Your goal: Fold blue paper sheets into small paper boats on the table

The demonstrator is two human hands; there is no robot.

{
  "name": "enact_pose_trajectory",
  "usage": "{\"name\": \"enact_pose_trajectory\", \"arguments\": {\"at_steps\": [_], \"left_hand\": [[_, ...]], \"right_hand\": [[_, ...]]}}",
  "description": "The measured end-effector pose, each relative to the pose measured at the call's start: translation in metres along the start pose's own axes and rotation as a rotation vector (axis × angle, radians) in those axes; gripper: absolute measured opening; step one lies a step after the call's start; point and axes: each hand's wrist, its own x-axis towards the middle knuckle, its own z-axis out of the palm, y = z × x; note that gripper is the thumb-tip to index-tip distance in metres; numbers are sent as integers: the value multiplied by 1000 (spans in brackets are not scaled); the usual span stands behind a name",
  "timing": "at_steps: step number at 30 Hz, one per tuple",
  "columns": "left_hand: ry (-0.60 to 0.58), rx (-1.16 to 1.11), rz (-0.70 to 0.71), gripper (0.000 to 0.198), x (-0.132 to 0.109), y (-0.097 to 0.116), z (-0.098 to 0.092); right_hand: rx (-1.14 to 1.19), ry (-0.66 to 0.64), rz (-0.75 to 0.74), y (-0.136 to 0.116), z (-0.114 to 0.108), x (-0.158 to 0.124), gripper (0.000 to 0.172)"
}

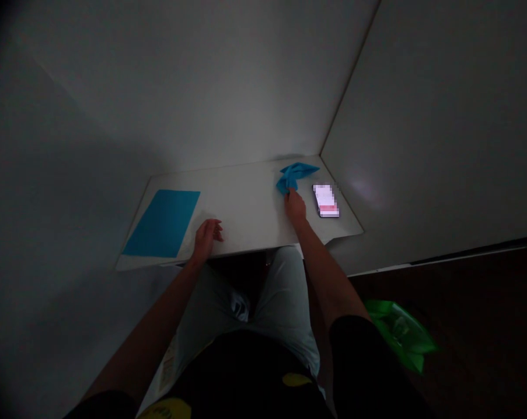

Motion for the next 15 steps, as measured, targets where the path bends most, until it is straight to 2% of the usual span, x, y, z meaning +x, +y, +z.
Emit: {"name": "enact_pose_trajectory", "arguments": {"at_steps": [2, 5, 10, 13, 15], "left_hand": [[-3, 8, 4, 61, 0, -1, -1], [-6, 7, 9, 58, 1, -2, 0], [-17, 40, 3, 54, 0, -5, 2], [23, 185, 89, 48, 0, -3, -16], [71, 371, 204, 42, 1, 0, -43]], "right_hand": [[50, 33, 8, 0, 5, 4, 47], [134, 86, -65, -1, 9, 1, 55], [251, 88, -194, -3, 16, -30, 71], [335, 34, -208, -7, 18, -48, 72], [374, -19, -225, -9, 17, -56, 69]]}}
